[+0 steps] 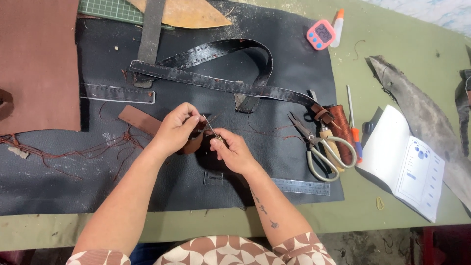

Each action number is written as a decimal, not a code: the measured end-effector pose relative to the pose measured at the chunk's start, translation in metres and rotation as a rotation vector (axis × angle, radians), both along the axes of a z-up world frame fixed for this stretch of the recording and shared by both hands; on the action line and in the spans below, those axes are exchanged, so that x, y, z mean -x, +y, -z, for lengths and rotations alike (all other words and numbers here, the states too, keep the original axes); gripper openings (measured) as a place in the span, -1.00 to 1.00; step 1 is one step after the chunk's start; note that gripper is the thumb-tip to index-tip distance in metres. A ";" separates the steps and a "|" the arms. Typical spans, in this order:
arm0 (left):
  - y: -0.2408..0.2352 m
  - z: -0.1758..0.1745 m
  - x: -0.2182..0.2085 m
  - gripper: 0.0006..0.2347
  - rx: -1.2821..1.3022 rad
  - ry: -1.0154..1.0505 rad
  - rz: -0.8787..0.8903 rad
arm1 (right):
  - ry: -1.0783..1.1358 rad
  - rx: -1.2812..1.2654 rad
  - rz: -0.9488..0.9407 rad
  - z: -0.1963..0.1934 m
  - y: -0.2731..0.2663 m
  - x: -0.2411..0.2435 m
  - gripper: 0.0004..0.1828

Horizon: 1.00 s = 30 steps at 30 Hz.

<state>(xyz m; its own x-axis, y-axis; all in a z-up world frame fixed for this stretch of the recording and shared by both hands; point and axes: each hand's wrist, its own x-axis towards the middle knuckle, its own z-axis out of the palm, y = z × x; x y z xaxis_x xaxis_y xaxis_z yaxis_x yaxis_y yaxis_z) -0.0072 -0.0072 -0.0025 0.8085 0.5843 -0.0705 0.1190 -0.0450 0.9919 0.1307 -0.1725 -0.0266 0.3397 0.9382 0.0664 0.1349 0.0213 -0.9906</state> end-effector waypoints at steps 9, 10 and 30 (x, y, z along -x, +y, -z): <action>-0.002 -0.016 0.003 -0.71 0.064 0.093 0.183 | -0.015 0.026 -0.011 -0.004 0.000 0.000 -0.77; 0.000 -0.015 0.002 -0.70 0.071 0.097 0.196 | -0.008 0.047 -0.010 -0.003 0.001 -0.001 -0.77; -0.015 -0.056 0.010 -0.44 0.157 0.229 0.325 | 0.029 0.002 0.052 0.011 0.004 0.000 -0.72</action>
